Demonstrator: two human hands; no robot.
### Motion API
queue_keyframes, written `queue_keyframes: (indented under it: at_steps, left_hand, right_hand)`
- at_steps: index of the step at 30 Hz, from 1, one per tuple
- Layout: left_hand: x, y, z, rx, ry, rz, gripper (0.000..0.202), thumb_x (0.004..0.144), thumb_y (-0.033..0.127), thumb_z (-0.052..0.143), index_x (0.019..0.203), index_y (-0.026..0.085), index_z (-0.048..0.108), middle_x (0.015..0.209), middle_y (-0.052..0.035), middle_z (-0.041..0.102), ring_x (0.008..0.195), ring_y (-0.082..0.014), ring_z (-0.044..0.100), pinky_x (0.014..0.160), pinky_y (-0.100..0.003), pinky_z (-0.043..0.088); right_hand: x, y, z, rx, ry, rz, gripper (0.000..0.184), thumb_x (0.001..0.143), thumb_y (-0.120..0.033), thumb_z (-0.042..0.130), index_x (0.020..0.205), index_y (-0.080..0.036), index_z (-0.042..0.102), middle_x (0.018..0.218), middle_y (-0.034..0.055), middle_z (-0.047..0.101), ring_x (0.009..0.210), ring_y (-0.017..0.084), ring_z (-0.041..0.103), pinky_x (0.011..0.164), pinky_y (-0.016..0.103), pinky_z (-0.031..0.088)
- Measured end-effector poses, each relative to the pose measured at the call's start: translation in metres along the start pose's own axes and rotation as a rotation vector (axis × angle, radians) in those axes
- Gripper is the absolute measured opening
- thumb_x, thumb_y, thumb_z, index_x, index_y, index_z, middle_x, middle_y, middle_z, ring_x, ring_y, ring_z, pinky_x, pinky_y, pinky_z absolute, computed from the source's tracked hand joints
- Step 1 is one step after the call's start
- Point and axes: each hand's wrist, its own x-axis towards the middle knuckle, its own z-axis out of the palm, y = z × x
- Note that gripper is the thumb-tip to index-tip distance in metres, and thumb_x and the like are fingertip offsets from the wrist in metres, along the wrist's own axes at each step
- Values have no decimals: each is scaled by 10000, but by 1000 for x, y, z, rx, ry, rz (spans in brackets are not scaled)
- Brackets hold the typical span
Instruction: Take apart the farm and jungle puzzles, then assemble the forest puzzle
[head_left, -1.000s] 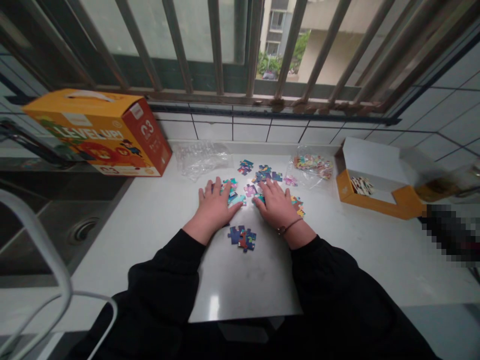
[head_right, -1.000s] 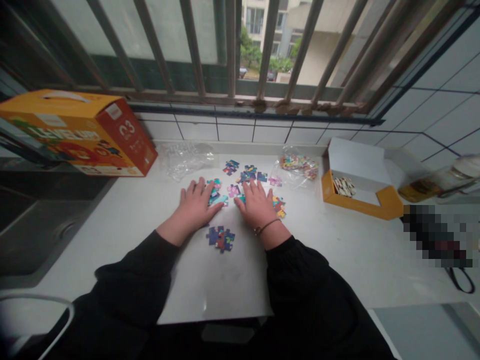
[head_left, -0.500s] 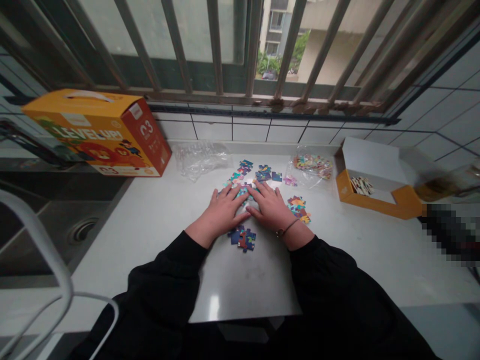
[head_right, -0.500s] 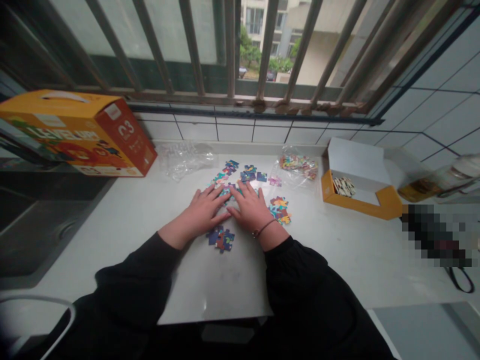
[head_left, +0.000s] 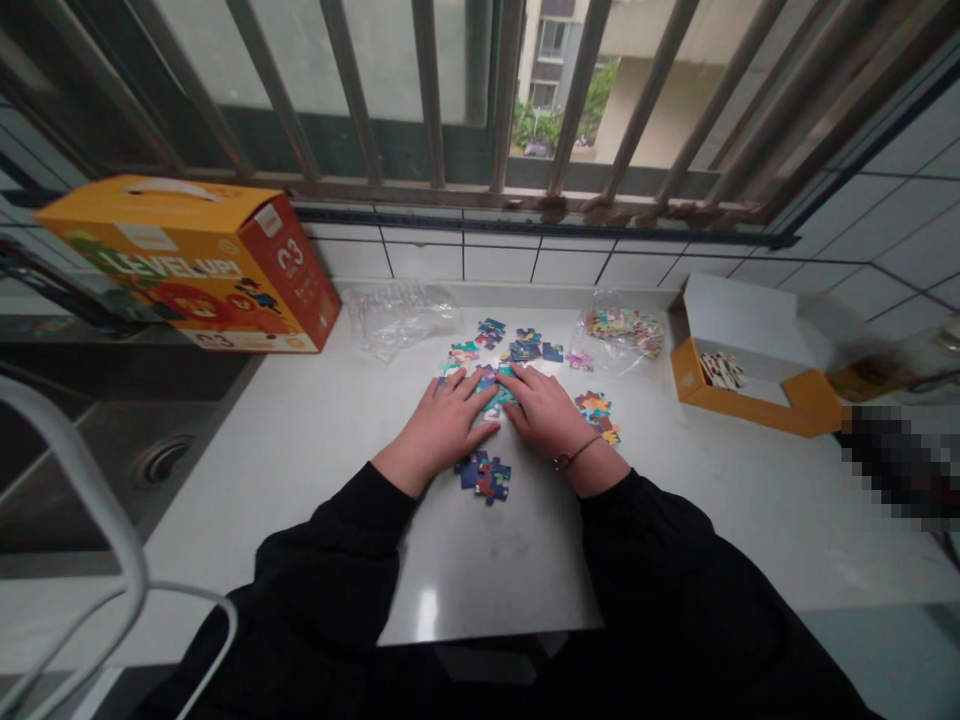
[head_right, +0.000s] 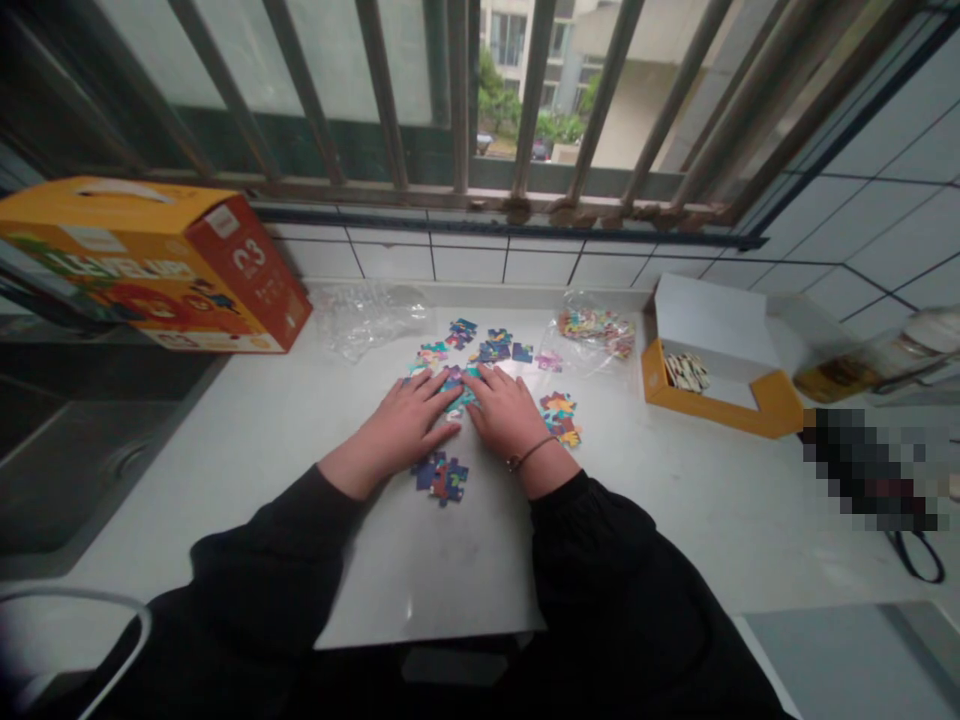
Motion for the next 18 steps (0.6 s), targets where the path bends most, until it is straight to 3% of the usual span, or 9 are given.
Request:
queue_keyframes:
  at_steps: [5, 7, 11, 13, 16, 18]
  left_hand:
    - [-1, -10, -2, 37, 114, -369, 764, 1115, 656, 502, 1748, 229, 484, 1873, -212, 327, 1688, -551, 326, 1328, -733, 309]
    - [0, -9, -1, 29, 83, -315, 764, 1107, 664, 519, 1750, 253, 483, 1892, -203, 279, 1711, -553, 276, 1329, -768, 280]
    - [1, -4, 1, -4, -6, -32, 704, 1112, 650, 533, 1756, 374, 462, 1922, -101, 236, 1757, -469, 216, 1371, -753, 210]
    - [0, -5, 0, -1, 22, -115, 718, 1114, 655, 517, 1757, 339, 468, 1908, -115, 278, 1743, -480, 251, 1374, -727, 231]
    - [0, -9, -2, 28, 93, -367, 808, 1114, 668, 486, 1763, 189, 451, 1883, -230, 286, 1711, -554, 277, 1344, -753, 270]
    - [0, -9, -2, 35, 82, -350, 850, 1109, 671, 499, 1767, 137, 429, 1878, -273, 262, 1718, -562, 253, 1347, -768, 251]
  right_hand:
    - [-2, 4, -1, -70, 69, 339, 666, 1148, -406, 461, 1768, -165, 433, 1842, 223, 384, 1639, 456, 439, 1306, 704, 382]
    - [-2, 2, 0, -74, 38, 304, 697, 1140, -418, 486, 1791, -183, 396, 1872, 203, 327, 1685, 474, 364, 1318, 736, 351]
    - [-2, -1, 1, -43, -54, 91, 670, 1145, -483, 498, 1786, -308, 423, 1916, 102, 246, 1756, 455, 214, 1351, 766, 260]
    - [-2, 1, 1, -38, -25, 184, 686, 1147, -542, 483, 1784, -292, 430, 1913, 133, 244, 1741, 484, 241, 1333, 795, 259]
    - [-3, 2, 1, -52, 25, 375, 766, 1138, -582, 491, 1794, -200, 395, 1896, 223, 241, 1726, 520, 256, 1304, 829, 271]
    - [-3, -1, 1, -63, 6, 329, 762, 1139, -551, 505, 1793, -177, 389, 1899, 228, 223, 1741, 498, 233, 1316, 823, 256]
